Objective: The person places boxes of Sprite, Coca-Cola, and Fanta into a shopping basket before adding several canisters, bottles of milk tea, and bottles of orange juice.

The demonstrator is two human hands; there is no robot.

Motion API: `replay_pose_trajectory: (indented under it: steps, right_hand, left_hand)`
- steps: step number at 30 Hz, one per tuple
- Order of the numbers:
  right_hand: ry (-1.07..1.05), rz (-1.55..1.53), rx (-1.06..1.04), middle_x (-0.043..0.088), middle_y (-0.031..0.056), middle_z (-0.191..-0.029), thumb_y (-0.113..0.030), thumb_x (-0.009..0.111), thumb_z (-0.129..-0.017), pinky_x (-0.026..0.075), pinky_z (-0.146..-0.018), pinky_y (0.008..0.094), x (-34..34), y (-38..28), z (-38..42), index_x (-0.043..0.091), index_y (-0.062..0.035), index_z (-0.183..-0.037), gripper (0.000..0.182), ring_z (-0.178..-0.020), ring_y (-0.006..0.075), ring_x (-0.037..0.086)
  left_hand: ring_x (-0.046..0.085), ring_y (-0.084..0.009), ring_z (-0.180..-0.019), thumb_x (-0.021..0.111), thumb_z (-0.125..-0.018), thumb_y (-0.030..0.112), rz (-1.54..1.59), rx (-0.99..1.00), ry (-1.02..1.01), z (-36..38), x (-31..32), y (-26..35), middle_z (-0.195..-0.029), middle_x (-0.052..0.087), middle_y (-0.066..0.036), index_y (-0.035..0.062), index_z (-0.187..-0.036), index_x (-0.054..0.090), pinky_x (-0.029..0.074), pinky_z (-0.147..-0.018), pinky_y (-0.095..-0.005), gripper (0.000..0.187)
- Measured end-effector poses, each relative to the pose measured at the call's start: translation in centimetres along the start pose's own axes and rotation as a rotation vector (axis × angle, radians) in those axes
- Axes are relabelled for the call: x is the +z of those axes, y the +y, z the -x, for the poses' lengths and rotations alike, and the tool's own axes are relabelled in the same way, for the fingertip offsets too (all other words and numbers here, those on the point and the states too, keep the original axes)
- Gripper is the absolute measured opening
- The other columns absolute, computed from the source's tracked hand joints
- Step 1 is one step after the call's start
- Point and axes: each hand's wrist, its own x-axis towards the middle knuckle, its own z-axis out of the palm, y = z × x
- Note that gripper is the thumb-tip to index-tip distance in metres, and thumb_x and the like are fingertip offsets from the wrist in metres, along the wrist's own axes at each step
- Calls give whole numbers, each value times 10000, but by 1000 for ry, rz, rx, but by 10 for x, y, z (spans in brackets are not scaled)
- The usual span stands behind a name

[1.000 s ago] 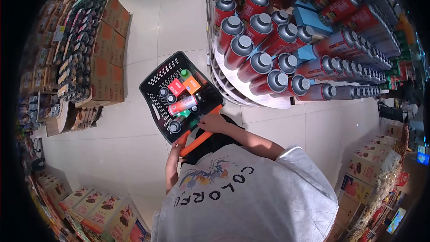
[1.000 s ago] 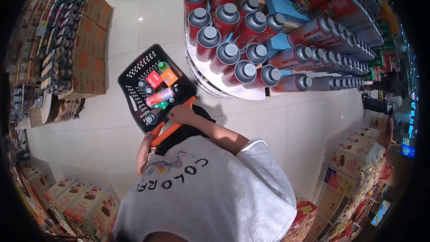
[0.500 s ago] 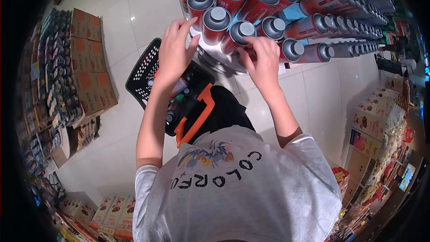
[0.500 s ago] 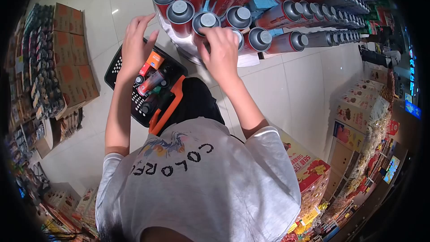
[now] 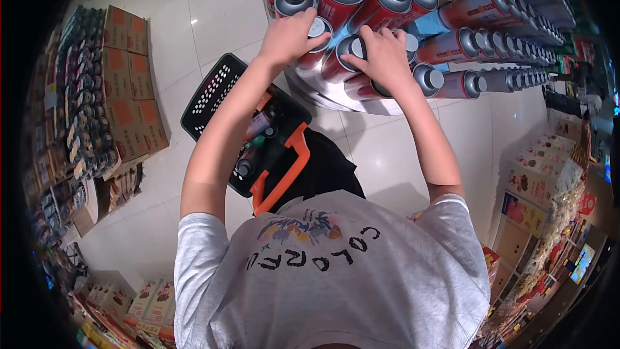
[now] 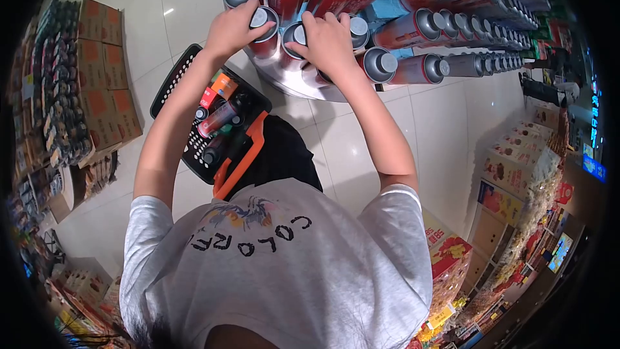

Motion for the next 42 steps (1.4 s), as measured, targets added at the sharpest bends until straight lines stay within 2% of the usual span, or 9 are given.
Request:
replay_pose_trajectory:
  steps: [2, 5, 9, 17, 20, 26, 30, 35, 42]
  right_hand:
    - [5, -35, -13, 579, 102, -695, -403, 672, -712, 329, -816, 403, 1, 1, -2, 531, -62, -898, 413, -771, 267, 536]
    - [49, -82, -42, 572, 100, -678, -383, 670, -716, 329, -823, 407, 1, 3, -2, 546, -63, -903, 391, -768, 268, 540]
    - [94, -96, -70, 589, 82, -662, -363, 670, -700, 328, -809, 421, -2, 5, -5, 544, -72, -813, 337, -749, 245, 541]
    - [124, -91, -67, 567, 90, -607, -360, 679, -690, 323, -804, 410, -4, 3, -6, 549, -73, -811, 338, -733, 243, 541]
    - [22, -66, -7, 592, 98, -711, -372, 693, -690, 327, -851, 409, -5, 2, -5, 561, -65, -868, 378, -771, 252, 550]
    - [75, -104, -59, 581, 98, -633, -363, 675, -693, 323, -770, 393, 1, 4, -7, 543, -58, -815, 354, -697, 256, 537]
    - [71, -91, -112, 580, 86, -637, -376, 672, -699, 316, -790, 392, -2, 1, -10, 575, -44, -843, 375, -708, 244, 536]
    - [70, -122, -107, 564, 92, -682, -375, 678, -688, 308, -835, 400, -14, -6, -13, 579, -45, -840, 376, -721, 242, 532]
    - [173, -193, -265, 535, 55, -660, -305, 745, -603, 317, -742, 360, -51, -62, -16, 580, -61, -758, 333, -668, 213, 501]
  left_hand:
    - [602, -351, -757, 593, -762, 456, 68, -53, -4, 5, 2, -6, -804, 623, -147, 78, -994, 538, 483, -655, -415, 447]
    - [606, -335, -717, 633, -749, 390, 64, -14, 70, 14, 0, -4, -770, 622, -143, 69, -941, 553, 488, -621, -398, 382]
    - [607, -290, -635, 726, -682, 252, 105, 162, 250, 27, 1, -6, -712, 612, -116, 62, -870, 566, 486, -552, -349, 312]
    - [606, -275, -655, 713, -674, 240, 182, 98, 245, 32, -10, -1, -742, 613, -94, 48, -856, 564, 492, -565, -346, 304]
    - [614, -269, -667, 729, -662, 247, 174, 35, 313, 46, -17, 4, -752, 623, -92, 54, -859, 575, 496, -577, -335, 316]
    - [624, -243, -649, 754, -638, 262, 150, -252, 431, 97, -50, 0, -748, 632, -77, 71, -858, 586, 494, -589, -312, 336]
    - [620, -243, -640, 753, -621, 228, 36, -442, 524, 151, -74, -17, -740, 627, -84, 55, -827, 575, 491, -581, -317, 322]
    - [614, -259, -649, 737, -662, 232, -162, -495, 450, 213, -87, -43, -736, 620, -87, 61, -819, 573, 483, -574, -333, 284]
    - [608, -283, -645, 738, -678, 243, -193, -742, 483, 280, -69, -97, -732, 618, -102, 51, -845, 580, 477, -572, -336, 299]
